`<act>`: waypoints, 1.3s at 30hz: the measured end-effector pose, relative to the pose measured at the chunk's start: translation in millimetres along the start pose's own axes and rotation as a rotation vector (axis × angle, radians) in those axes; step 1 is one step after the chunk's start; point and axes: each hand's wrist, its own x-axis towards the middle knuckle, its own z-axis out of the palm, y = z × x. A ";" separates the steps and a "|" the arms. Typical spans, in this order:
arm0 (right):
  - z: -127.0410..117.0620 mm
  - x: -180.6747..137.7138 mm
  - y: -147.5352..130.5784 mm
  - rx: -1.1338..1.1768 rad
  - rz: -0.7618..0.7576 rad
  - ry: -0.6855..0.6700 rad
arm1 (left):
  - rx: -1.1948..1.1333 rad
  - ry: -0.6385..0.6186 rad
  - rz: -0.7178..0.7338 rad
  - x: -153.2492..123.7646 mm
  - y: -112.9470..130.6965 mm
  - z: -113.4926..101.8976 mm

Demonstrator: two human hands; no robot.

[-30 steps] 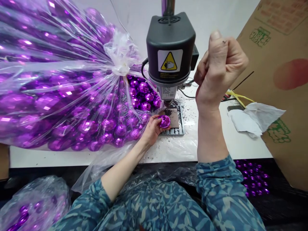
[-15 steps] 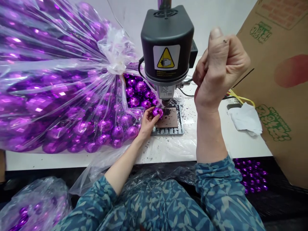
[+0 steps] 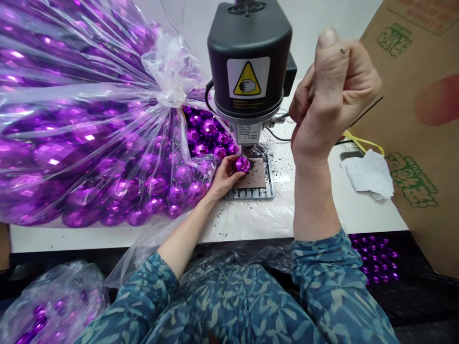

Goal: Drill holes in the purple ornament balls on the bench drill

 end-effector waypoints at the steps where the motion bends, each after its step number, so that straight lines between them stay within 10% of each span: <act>1: 0.3 0.0 0.2 -0.024 0.002 0.001 | 0.005 -0.013 0.004 1.1 -0.3 -0.1; 39: -8.8 -20.0 -9.1 -0.083 0.014 0.054 | 0.124 -0.024 0.065 -6.0 4.2 15.7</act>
